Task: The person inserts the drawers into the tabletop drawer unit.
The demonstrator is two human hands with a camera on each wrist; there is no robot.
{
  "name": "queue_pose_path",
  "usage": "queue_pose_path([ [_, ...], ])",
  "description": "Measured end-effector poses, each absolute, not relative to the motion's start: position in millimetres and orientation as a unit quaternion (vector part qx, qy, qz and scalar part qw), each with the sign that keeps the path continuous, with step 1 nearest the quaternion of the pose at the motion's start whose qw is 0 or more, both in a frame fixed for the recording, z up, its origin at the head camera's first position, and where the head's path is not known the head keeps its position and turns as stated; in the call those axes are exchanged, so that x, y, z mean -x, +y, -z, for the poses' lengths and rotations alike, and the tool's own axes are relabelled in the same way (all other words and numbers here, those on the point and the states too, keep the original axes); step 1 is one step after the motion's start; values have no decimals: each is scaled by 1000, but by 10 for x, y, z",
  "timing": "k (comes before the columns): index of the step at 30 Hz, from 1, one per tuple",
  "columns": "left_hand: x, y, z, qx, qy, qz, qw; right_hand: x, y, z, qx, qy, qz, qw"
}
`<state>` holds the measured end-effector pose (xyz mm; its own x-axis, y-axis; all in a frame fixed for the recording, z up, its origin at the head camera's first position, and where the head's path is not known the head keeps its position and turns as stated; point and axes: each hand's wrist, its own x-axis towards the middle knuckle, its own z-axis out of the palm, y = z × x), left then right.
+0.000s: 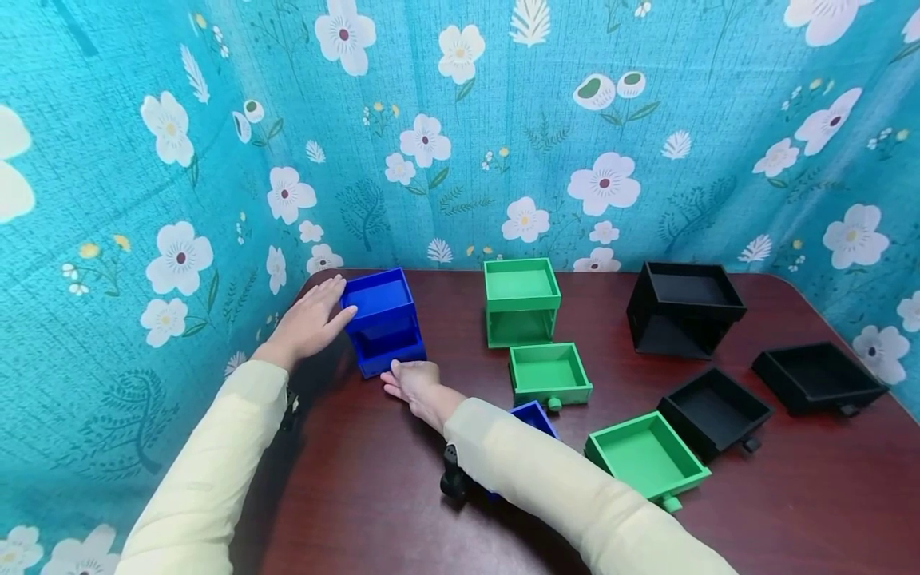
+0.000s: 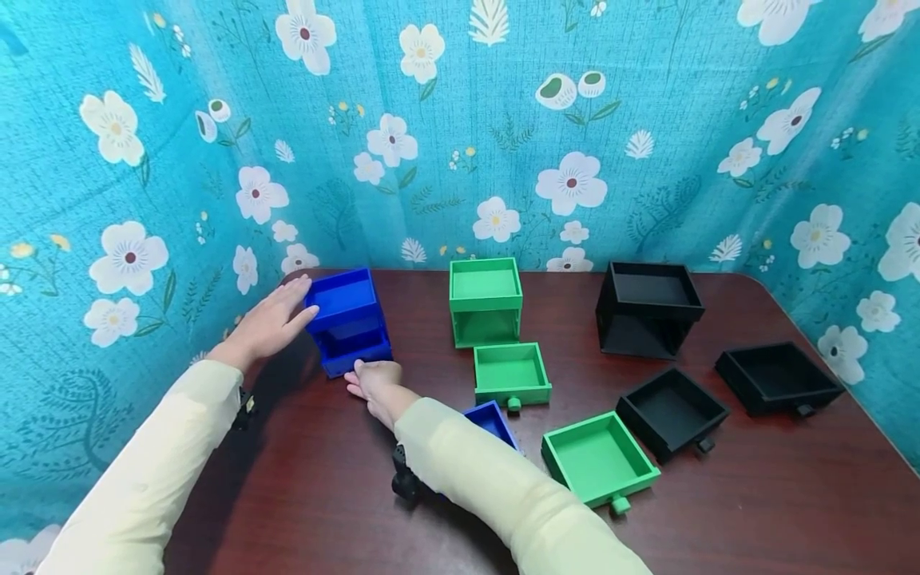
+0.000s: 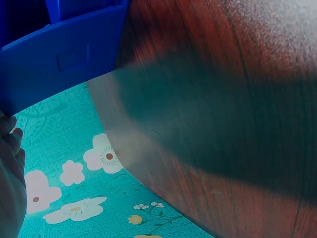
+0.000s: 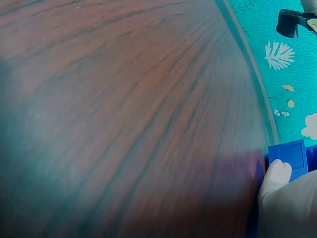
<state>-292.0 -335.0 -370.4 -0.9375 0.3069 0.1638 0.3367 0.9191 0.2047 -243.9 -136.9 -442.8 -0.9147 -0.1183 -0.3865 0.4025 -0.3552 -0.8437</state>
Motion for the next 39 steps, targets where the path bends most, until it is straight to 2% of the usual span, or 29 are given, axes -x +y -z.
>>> queue_pose_path([
  [19, 2943, -3306, 3713, 165, -977, 120, 69, 2488, -1450, 4479, -147, 527, 830, 110],
  [39, 2912, -3334, 3727, 153, -978, 118, 72, 2596, -1509, 4498, -160, 507, 838, 124],
])
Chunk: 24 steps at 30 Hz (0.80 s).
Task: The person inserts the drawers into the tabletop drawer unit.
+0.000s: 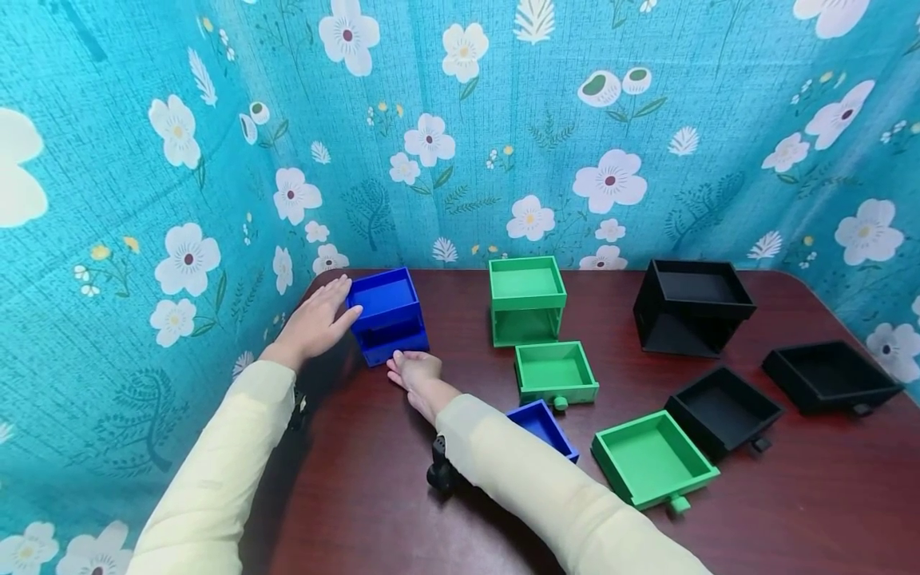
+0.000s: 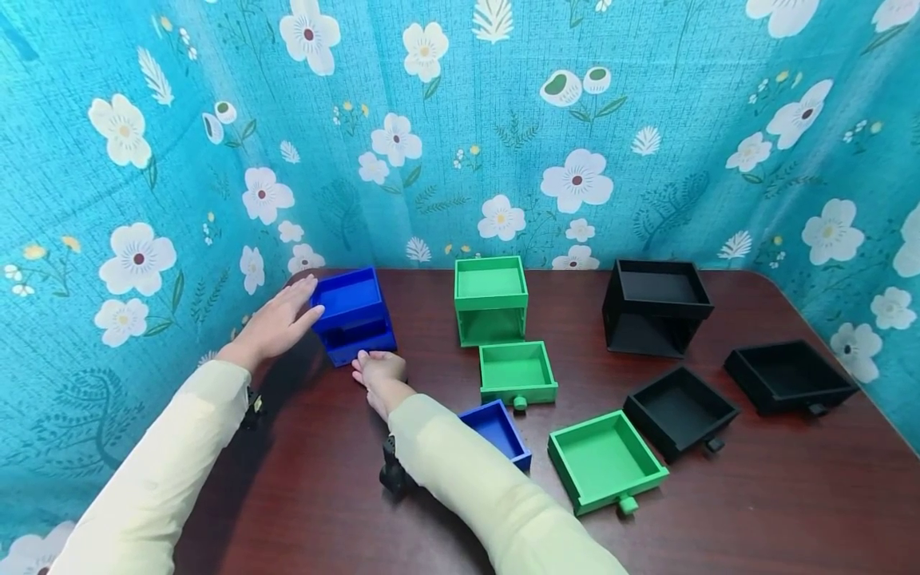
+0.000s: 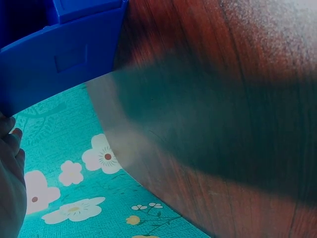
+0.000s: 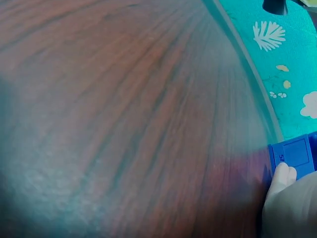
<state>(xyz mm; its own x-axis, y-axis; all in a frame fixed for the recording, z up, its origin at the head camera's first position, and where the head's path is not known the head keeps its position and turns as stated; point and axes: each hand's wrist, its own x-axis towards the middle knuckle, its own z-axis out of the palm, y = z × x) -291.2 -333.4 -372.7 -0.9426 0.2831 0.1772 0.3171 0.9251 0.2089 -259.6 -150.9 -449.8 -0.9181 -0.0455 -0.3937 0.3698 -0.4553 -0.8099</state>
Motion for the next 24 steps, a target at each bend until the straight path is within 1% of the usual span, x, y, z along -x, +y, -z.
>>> queue_pose_path([
  [6, 2922, -3340, 3744, 154, -978, 117, 77, 2606, -1494, 4477, -156, 505, 839, 129],
  [15, 2914, -3338, 3766, 156, -978, 120, 71, 2562, -1437, 4448, -151, 524, 824, 151],
  [24, 2890, -3318, 3723, 148, -979, 124, 67, 2431, -1352, 4267, -149, 570, 793, 156],
])
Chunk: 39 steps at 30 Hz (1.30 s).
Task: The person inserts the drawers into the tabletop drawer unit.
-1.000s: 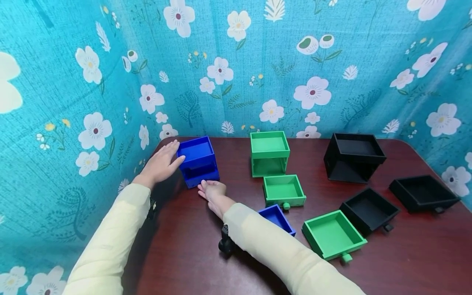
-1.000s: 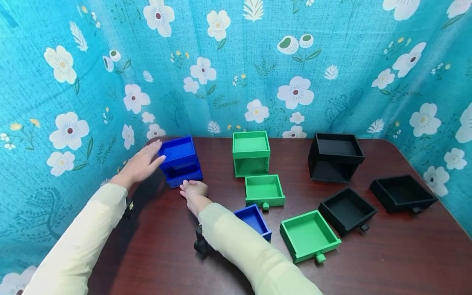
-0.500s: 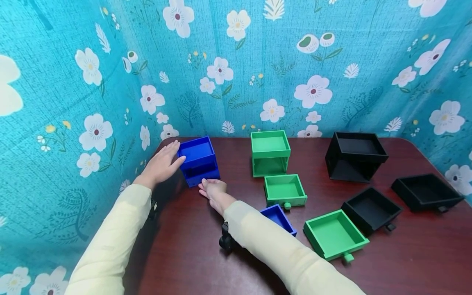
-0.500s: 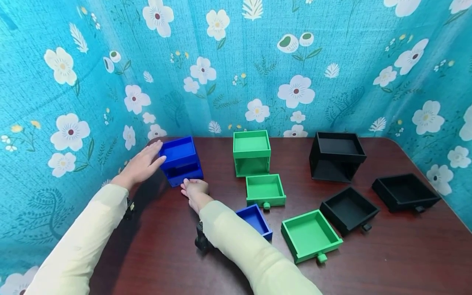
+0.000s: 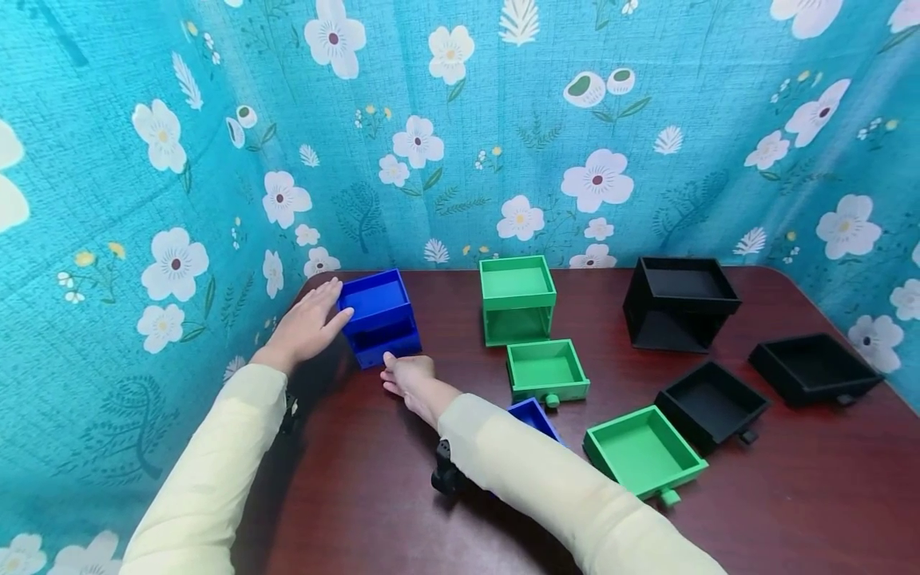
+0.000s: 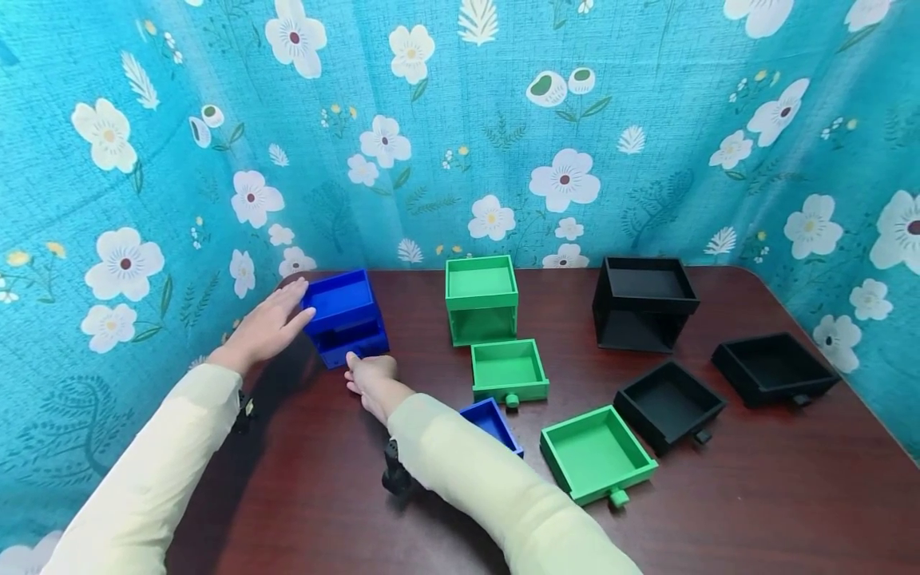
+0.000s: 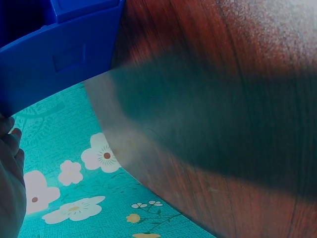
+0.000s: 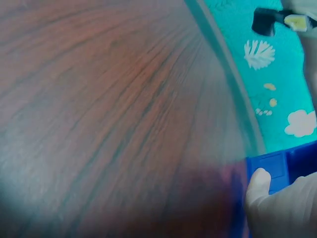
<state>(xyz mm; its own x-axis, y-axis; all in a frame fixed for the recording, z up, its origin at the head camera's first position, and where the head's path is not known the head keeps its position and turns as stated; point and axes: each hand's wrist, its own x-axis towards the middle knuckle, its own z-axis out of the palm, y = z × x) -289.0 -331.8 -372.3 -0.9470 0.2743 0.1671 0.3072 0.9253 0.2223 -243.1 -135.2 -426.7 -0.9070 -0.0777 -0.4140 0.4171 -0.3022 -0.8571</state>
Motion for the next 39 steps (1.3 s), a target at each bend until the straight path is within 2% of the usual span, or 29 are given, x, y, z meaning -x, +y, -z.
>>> queue_pose_path([
  [20, 2900, -3324, 3727, 155, -979, 117, 62, 2101, -697, 3924, -1, 616, 745, 255],
  [39, 2923, -3338, 3776, 185, -970, 90, 129, 1836, 119, 3838, 54, 641, 711, 282],
])
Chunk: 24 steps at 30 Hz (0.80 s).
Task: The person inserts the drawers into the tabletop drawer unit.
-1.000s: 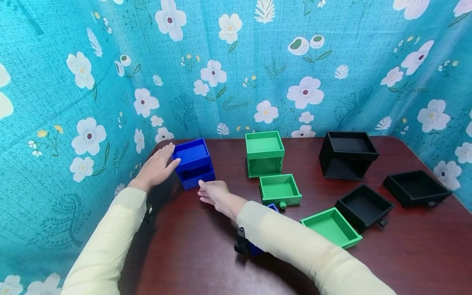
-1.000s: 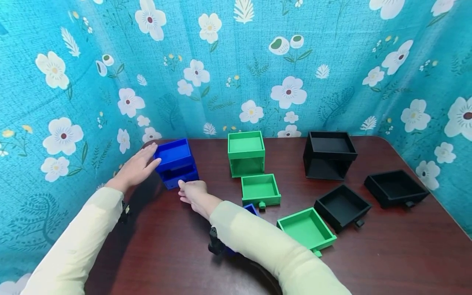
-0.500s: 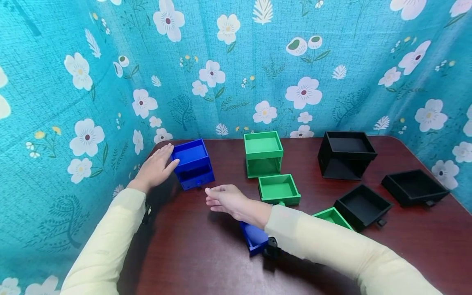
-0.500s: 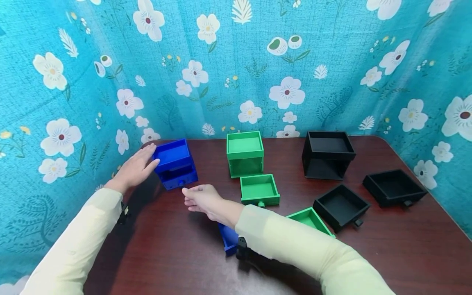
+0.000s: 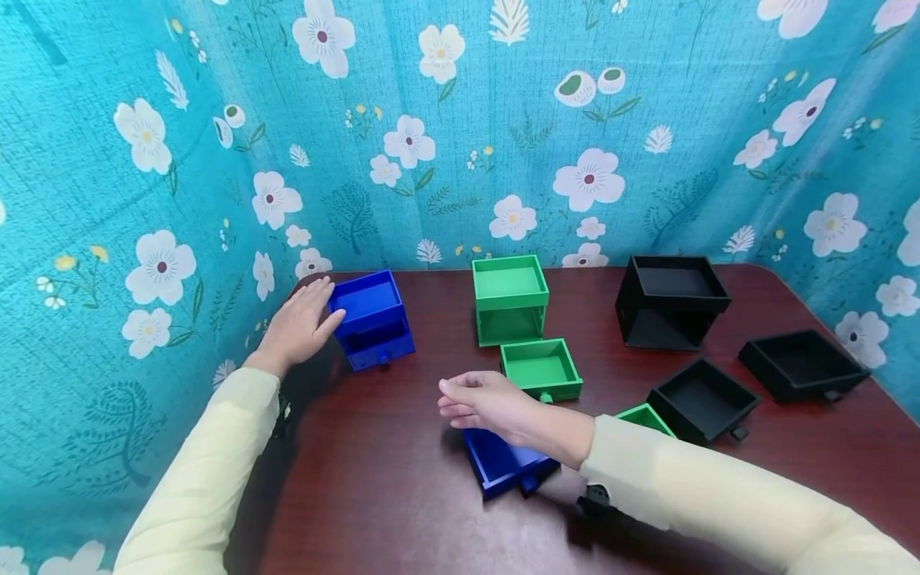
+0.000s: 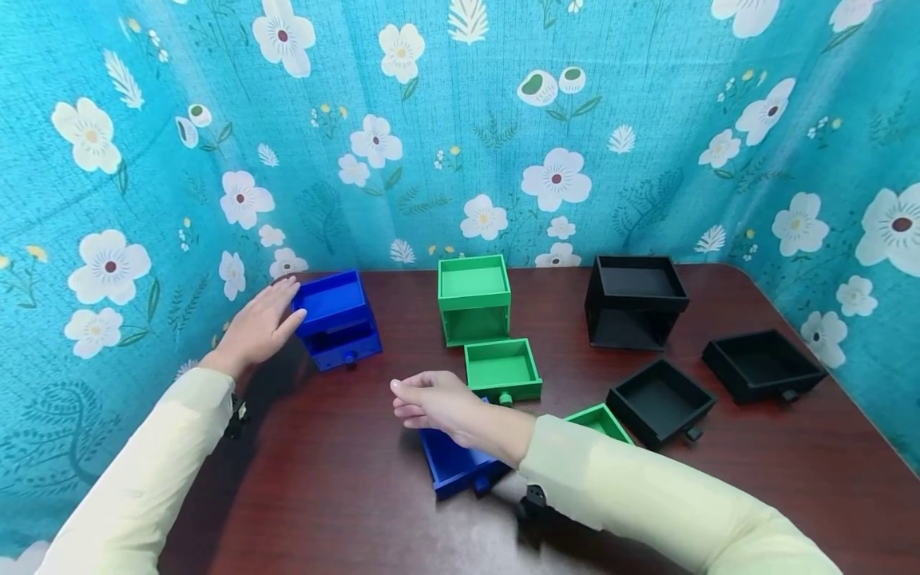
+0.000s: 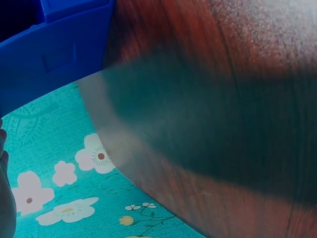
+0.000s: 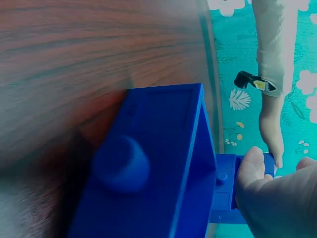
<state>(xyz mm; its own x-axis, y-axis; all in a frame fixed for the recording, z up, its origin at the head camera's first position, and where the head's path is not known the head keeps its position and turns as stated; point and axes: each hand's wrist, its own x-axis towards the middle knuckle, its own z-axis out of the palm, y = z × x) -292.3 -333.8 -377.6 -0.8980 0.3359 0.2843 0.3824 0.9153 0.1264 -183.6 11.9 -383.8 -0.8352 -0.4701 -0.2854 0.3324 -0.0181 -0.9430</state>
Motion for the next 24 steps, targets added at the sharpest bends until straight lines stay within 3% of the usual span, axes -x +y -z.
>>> queue_pose_path([
  [12, 2913, -3361, 3779, 192, -969, 90, 126, 1664, 696, 3772, 89, 650, 687, 312],
  [24, 2932, -3379, 3826, 224, -958, 53, 171, 1455, 1250, 3808, 88, 642, 672, 359],
])
